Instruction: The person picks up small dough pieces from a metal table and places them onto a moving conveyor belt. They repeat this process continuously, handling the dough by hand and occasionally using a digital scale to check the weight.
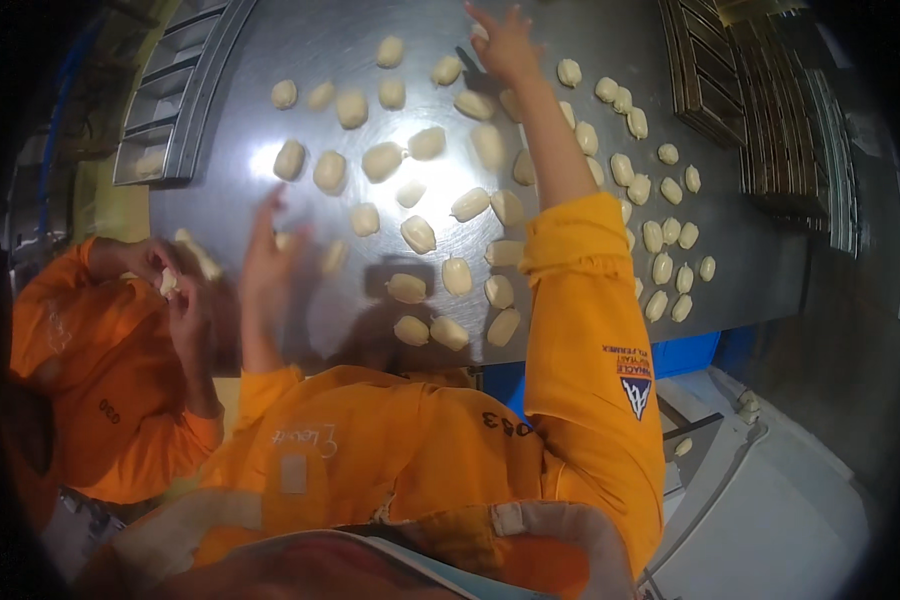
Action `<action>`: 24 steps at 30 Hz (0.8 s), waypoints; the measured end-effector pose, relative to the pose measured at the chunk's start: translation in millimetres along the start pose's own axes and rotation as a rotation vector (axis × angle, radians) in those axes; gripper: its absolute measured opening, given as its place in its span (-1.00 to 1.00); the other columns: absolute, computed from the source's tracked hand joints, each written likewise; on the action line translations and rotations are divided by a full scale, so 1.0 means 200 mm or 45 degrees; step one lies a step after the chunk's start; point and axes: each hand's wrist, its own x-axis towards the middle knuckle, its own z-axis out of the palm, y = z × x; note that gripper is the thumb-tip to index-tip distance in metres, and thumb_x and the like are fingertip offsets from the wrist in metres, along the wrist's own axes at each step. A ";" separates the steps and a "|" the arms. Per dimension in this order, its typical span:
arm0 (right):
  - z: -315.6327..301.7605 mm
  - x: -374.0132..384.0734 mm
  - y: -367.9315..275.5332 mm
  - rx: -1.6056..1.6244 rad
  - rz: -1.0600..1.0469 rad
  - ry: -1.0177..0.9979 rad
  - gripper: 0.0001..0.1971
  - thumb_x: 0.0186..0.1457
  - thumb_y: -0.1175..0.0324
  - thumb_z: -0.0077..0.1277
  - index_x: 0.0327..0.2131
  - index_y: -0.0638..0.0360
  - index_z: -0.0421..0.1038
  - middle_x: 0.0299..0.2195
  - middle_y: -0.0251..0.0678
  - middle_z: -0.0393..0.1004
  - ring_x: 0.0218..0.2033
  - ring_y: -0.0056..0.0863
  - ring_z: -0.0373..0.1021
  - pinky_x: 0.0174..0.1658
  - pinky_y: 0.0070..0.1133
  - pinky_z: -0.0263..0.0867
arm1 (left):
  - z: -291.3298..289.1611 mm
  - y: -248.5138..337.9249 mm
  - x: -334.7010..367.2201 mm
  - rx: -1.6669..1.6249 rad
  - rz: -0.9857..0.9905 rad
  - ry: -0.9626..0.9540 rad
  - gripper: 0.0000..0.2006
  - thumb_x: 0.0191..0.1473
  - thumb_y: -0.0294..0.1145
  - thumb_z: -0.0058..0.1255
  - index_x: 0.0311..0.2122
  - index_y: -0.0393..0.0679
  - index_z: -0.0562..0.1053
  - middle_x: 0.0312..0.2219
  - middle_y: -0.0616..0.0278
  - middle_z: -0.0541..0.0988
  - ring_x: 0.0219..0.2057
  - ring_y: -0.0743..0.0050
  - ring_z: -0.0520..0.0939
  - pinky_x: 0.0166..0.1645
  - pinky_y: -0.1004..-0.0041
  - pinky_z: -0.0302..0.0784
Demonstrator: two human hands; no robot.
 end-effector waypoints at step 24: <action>0.69 -4.20 -0.13 -0.566 1.846 1.213 -0.61 -0.05 0.56 -0.05 -0.07 0.06 0.38 -0.19 -0.13 0.42 -0.12 -0.12 0.32 -0.07 -0.36 0.28 | 1.48 0.64 -0.73 -0.403 1.234 -0.326 -0.34 0.03 -0.44 -0.01 0.20 -0.31 -0.01 0.17 -0.14 0.05 0.20 -0.08 0.10 0.28 0.09 -0.03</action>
